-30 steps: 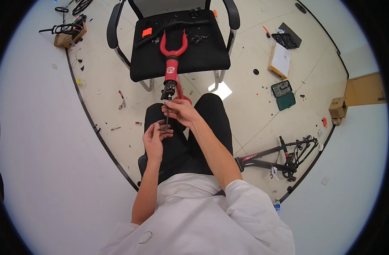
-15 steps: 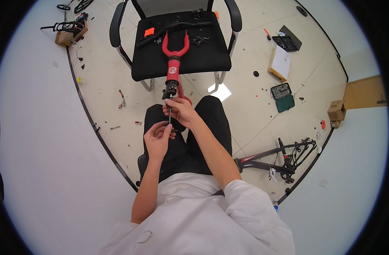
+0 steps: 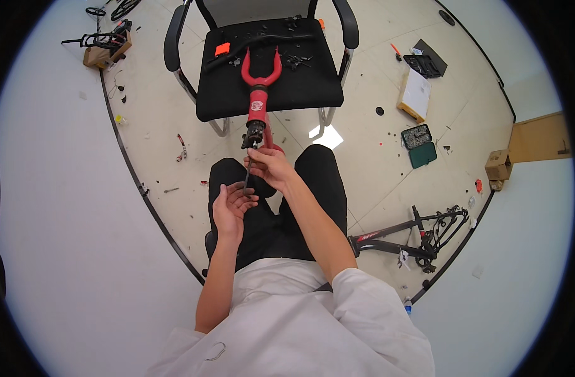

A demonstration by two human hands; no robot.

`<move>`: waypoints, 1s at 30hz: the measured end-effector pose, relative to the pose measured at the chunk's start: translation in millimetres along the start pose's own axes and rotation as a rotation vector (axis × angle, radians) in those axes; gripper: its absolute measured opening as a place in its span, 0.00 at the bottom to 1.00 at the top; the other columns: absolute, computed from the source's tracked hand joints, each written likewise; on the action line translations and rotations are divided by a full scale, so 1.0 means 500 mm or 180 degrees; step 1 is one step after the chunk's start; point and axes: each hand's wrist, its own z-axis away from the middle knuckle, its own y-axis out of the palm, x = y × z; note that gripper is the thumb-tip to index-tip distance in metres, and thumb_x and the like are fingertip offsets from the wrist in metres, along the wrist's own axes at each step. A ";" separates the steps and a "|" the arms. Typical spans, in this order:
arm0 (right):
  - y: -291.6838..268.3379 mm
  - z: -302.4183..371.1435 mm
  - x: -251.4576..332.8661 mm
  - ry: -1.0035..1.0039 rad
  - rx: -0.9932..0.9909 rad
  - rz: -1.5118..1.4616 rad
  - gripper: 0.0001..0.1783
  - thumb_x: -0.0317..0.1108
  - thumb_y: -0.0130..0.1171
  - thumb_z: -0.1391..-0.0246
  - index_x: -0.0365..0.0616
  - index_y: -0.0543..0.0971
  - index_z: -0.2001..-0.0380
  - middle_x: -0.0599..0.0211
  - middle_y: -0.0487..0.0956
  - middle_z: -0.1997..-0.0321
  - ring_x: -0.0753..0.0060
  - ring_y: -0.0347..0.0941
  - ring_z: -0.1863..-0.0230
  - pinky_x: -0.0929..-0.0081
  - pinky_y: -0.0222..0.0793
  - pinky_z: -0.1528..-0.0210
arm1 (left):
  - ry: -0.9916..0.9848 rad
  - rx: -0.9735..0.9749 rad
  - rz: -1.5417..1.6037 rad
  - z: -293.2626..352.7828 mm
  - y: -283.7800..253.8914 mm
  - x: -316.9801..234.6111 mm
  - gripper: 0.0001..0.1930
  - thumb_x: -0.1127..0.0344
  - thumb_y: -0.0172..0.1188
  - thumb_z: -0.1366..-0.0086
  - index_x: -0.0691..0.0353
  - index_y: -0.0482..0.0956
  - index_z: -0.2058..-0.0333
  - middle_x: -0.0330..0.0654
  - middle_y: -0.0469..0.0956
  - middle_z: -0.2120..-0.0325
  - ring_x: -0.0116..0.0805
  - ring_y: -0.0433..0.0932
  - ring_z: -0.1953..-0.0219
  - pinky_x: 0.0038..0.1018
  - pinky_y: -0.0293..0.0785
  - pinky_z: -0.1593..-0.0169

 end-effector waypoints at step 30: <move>0.004 0.002 0.016 -0.0019 0.0179 -0.0436 0.16 0.35 0.54 0.43 0.33 0.73 0.57 0.56 0.77 0.56 0.69 0.75 0.55 0.72 0.74 0.52 | -0.0975 0.0416 0.0204 0.000 0.005 0.002 0.15 0.61 0.49 0.32 0.69 0.74 0.60 0.42 0.77 0.74 0.28 0.75 0.75 0.21 0.71 0.72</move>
